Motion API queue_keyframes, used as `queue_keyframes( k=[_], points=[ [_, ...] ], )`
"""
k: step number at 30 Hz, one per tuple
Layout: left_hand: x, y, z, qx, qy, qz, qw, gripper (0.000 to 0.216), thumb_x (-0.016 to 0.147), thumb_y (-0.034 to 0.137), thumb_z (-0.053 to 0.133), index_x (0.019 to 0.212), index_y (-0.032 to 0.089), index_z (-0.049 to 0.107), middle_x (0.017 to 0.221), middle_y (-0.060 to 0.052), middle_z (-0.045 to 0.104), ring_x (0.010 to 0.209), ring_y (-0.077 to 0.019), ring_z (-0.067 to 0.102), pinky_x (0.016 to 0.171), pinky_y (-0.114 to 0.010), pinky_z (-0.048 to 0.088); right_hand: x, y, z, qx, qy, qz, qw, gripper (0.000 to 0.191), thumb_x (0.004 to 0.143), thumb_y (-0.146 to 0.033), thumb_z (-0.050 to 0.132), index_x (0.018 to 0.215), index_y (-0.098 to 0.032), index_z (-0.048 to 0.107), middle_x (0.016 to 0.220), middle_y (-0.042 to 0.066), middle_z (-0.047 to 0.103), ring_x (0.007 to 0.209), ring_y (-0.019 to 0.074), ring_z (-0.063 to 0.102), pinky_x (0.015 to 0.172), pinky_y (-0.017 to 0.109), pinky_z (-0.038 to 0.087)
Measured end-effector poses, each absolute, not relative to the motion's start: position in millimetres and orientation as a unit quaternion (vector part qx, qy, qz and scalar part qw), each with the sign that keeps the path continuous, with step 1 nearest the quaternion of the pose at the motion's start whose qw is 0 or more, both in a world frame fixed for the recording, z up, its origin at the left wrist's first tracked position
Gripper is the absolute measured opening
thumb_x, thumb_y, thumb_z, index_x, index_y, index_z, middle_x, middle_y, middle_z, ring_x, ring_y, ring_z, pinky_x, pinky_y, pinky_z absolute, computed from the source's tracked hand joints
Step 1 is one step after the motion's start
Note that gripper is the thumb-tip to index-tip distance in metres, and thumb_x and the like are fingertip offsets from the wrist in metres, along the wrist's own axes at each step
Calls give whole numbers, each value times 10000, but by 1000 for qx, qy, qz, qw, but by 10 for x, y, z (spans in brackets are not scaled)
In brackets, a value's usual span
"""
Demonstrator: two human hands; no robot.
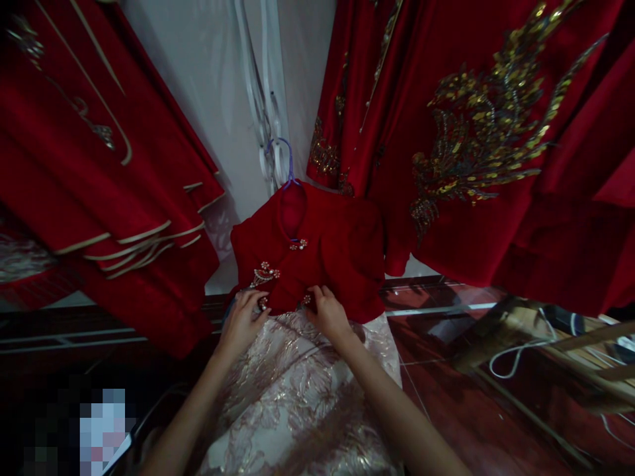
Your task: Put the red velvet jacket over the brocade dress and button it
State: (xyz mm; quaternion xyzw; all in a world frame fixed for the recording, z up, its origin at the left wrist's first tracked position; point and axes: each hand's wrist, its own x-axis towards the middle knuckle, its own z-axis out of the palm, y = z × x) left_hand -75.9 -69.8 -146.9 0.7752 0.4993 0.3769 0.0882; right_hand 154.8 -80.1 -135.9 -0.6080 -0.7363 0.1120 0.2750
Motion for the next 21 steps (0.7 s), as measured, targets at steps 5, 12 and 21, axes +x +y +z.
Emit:
queue_keyframes(
  k=[5, 12, 21],
  points=[
    [-826, -632, -1463, 753, 506, 410, 99, 201, 796, 182, 530, 976, 222, 610, 969, -40, 604, 899, -180, 583, 837, -326, 462, 1483, -753, -1342, -583, -758, 87, 279, 221, 664, -161, 603, 856, -220, 512, 882, 16, 582, 781, 146, 553, 564, 203, 356],
    [-563, -630, -1271, 660, 494, 535, 184, 240, 766, 263, 606, 1001, 213, 596, 866, -23, 619, 729, -120, 601, 671, -239, 502, 1671, -643, -1059, -479, -631, 386, 472, 305, 638, -264, 689, 832, -194, 464, 685, -35, 579, 601, 95, 543, 573, 204, 418],
    [-289, -695, -1448, 640, 495, 534, 246, 179, 786, 282, 585, 942, 196, 563, 907, -34, 618, 765, -115, 612, 674, -244, 539, 1497, -781, -765, -448, -663, 370, 472, 332, 603, -311, 763, 821, -176, 551, 793, 11, 659, 622, 93, 569, 564, 204, 433]
  ],
)
